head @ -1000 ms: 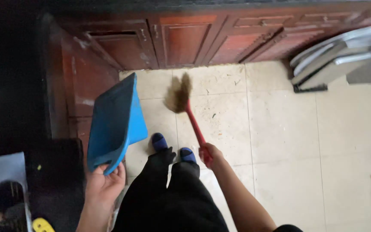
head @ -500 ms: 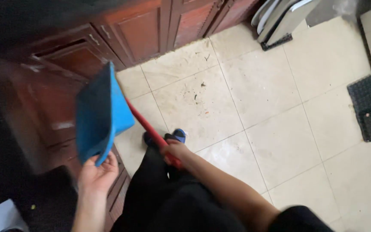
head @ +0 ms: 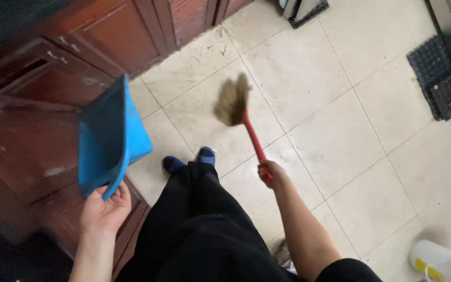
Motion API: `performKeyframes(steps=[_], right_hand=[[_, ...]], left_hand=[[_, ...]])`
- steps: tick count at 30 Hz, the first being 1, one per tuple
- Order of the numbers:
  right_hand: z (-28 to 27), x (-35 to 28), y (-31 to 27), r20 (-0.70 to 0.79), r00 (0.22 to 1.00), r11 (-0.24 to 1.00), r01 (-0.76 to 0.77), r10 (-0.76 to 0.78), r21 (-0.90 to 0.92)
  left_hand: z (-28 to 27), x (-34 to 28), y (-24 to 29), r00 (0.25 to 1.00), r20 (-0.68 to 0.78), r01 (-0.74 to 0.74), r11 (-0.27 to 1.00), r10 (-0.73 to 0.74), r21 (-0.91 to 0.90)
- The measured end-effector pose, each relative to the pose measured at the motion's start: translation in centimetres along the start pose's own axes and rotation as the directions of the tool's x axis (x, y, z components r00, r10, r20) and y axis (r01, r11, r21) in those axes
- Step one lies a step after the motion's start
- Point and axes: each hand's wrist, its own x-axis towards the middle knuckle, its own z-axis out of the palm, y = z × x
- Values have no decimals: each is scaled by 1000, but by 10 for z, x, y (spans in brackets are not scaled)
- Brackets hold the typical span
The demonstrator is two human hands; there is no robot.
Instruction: The recorder removes several trays of baked bread from an oven, wipes down a kitchen counter with a cloth, and then sweeps the bakery floor with a broom and dustpan.
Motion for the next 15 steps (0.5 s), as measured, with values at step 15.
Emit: performKeyframes(steps=[15], right_hand=[[69, -186, 85, -19, 987, 982, 160, -162, -96]], left_hand=[[64, 8, -56, 989, 27, 137, 977, -143, 165]])
